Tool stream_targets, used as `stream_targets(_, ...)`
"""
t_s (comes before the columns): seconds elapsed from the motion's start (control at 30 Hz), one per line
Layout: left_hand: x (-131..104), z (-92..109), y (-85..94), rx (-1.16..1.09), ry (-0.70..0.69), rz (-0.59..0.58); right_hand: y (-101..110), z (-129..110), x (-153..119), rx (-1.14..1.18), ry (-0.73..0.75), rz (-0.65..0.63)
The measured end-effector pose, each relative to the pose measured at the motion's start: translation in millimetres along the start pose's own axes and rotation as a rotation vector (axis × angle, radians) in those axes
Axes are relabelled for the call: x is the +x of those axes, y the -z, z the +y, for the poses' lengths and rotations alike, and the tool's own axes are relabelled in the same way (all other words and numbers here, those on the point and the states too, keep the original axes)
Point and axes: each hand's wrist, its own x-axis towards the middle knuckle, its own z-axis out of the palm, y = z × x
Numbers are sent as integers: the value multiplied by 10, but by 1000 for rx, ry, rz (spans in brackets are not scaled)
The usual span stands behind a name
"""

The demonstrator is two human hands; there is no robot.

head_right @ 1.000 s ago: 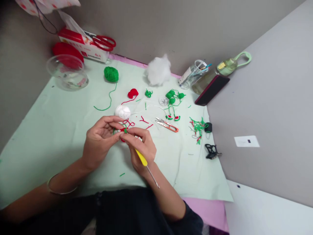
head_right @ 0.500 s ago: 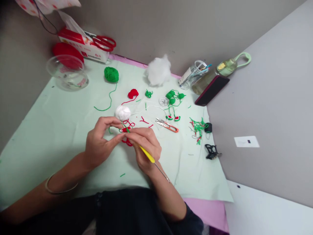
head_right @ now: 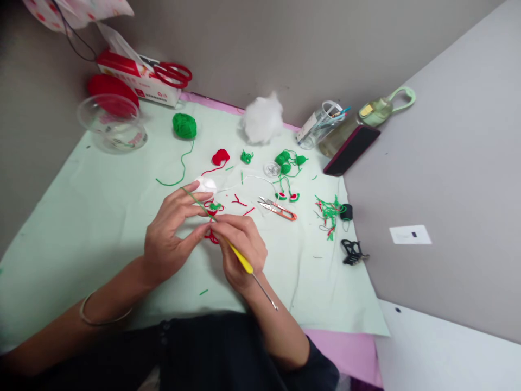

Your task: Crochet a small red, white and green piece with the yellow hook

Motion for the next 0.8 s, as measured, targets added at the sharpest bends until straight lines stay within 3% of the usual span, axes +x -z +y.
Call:
stream_targets(0.37,16,27,0,-67,103,74,-66,-104,-1,107,-100,40)
stream_targets(0.67,29,153,7,-627,629,-3,-25,-34,-2,98,-110,70)
stream_targets(0.8,48,131,21,-521,532,-12,-32,-55,-4,90,-87,31)
